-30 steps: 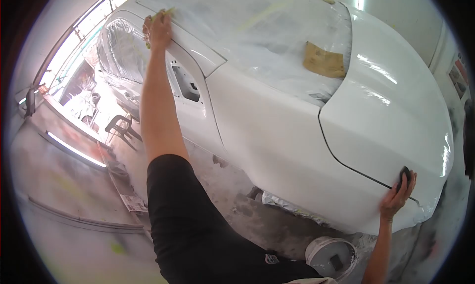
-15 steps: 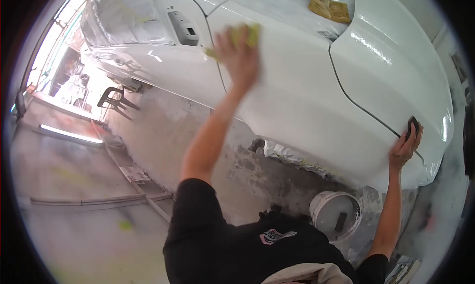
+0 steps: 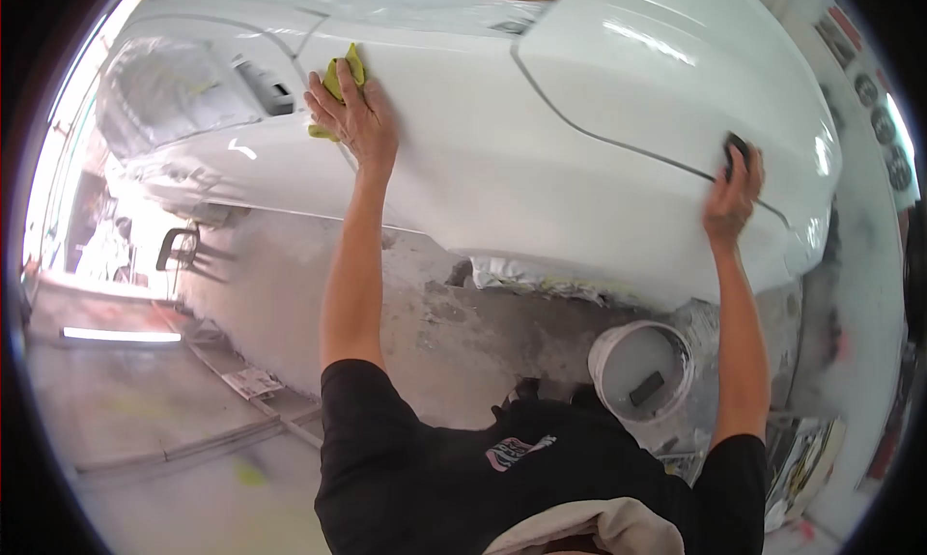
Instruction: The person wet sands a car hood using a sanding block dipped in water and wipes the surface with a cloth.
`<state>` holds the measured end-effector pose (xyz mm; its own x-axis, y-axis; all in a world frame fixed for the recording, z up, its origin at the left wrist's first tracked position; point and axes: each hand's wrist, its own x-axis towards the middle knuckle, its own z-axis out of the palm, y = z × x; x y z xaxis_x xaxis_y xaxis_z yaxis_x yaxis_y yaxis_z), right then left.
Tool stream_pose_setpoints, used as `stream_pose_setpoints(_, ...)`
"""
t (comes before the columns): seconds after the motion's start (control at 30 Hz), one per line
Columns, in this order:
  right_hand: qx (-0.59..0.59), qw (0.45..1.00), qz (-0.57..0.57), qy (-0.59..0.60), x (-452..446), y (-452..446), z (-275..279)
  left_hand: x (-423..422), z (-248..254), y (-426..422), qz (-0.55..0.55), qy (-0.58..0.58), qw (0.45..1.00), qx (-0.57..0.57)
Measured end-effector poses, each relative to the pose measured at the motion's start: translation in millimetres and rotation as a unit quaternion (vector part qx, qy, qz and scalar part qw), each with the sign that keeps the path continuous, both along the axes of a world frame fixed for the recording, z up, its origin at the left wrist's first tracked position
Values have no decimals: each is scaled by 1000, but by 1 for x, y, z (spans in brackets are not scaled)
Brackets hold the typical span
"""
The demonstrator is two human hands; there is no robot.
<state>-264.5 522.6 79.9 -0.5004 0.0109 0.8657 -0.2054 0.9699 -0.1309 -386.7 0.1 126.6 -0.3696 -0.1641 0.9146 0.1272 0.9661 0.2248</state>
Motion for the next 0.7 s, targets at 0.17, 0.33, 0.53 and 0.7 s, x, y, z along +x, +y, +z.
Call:
stream_pose_setpoints(0.17,-2,1000,-17,-17,2,6,-4,50,-35,173,-133,-43,982,-129)
stream_pose_setpoints(0.33,-4,996,28,-82,14,26,4,53,14,259,-260,-99,931,-236)
stream_pose_setpoints(0.53,-25,997,18,-72,23,74,17,2,92,232,-54,-254,955,-140)
stream_pose_setpoints(0.7,-30,998,17,-57,17,78,14,-93,72,288,-73,-283,925,-243)
